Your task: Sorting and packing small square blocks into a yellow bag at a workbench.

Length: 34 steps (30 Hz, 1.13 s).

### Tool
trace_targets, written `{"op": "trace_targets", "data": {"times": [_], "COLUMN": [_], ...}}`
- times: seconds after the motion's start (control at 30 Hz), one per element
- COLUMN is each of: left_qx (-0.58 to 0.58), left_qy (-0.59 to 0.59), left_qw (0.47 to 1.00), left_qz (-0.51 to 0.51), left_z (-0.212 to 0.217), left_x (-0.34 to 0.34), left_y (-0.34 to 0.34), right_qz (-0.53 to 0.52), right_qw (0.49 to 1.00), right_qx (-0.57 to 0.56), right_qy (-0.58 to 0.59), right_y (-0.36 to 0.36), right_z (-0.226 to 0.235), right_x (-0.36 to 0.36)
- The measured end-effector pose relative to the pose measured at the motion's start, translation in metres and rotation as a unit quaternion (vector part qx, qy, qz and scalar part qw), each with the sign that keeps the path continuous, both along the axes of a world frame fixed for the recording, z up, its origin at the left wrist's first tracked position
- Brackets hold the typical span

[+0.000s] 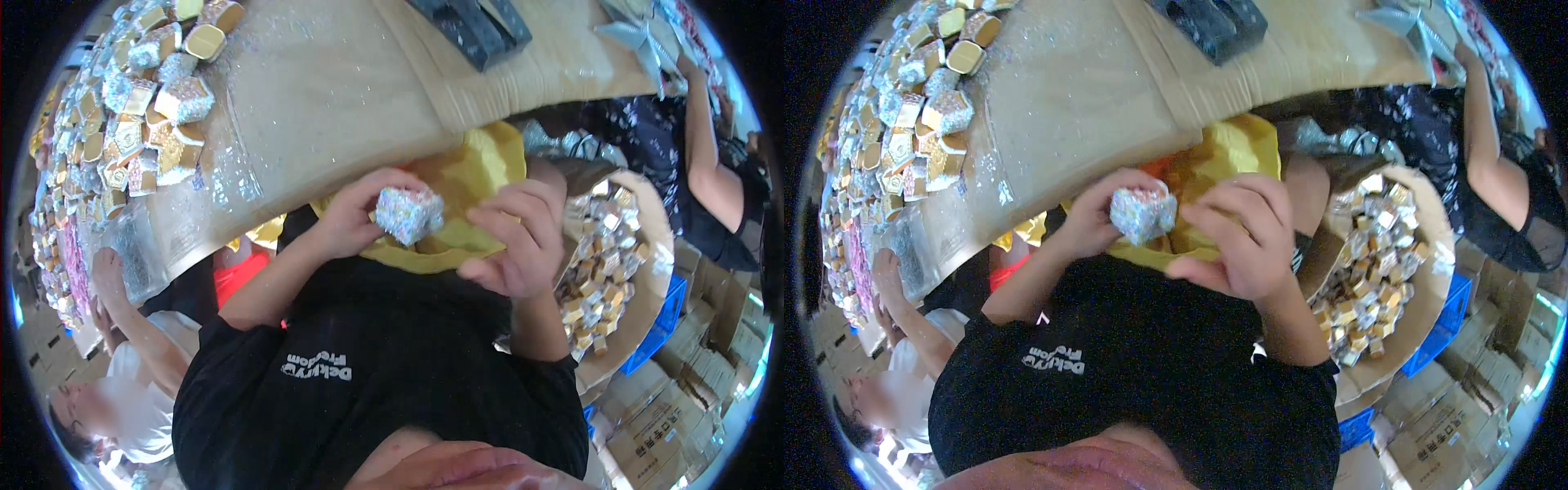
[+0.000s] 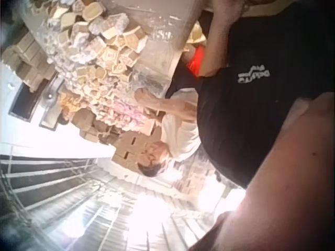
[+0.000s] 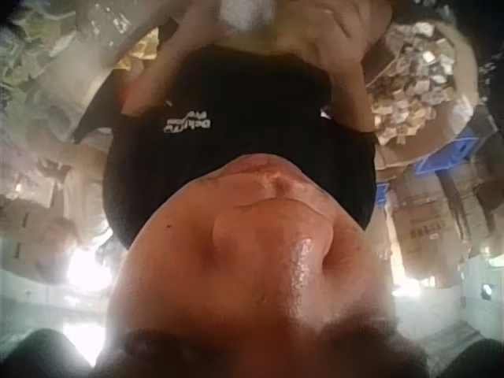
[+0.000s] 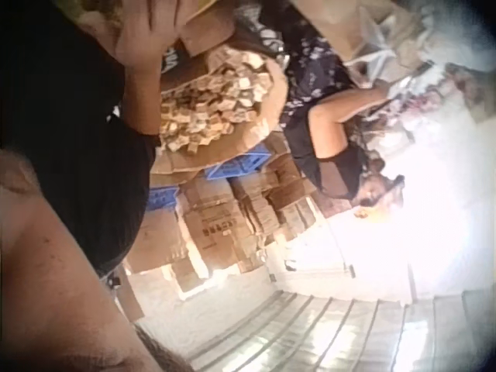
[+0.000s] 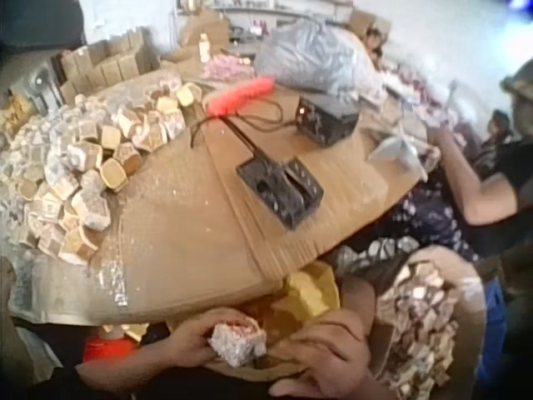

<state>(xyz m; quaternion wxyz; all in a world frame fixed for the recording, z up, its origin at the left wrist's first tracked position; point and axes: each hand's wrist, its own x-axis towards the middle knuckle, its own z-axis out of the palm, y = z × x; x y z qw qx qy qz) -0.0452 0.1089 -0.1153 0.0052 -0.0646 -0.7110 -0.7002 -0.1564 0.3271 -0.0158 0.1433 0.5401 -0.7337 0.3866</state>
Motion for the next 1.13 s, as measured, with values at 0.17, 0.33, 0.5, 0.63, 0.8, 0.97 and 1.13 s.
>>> {"op": "trace_targets", "data": {"times": [0.17,0.33,0.5,0.63,0.8,0.97,1.13], "left_qx": [-0.073,-0.081,-0.044,0.009,-0.008,-0.024,-0.041], "left_qy": [-0.071,-0.124,-0.112,-0.136,-0.132,-0.112,-0.127], "left_qw": [0.995,0.989,0.993,0.991,0.991,0.993,0.991], "left_qz": [-0.009,-0.011,0.001,0.005,-0.005,0.013,-0.028], "left_z": [-0.057,-0.063,-0.070,-0.085,-0.079,-0.093,-0.061], "left_x": [0.010,0.002,0.005,0.009,0.009,0.013,0.015], "left_y": [0.003,0.003,-0.002,-0.006,-0.008,-0.009,-0.007], "right_qz": [-0.004,-0.016,-0.147,-0.077,-0.099,-0.078,-0.109], "right_qw": [0.985,0.961,0.922,0.860,0.904,0.963,0.977], "right_qx": [-0.006,0.068,0.346,0.501,0.391,0.240,0.072], "right_qy": [0.171,0.268,0.091,0.058,0.144,0.094,-0.166], "right_y": [-0.032,-0.104,-0.183,-0.214,-0.215,-0.225,-0.171], "right_z": [0.055,0.094,0.085,0.058,0.083,0.123,0.166], "right_x": [-0.057,-0.118,-0.198,-0.233,-0.221,-0.223,-0.243]}}
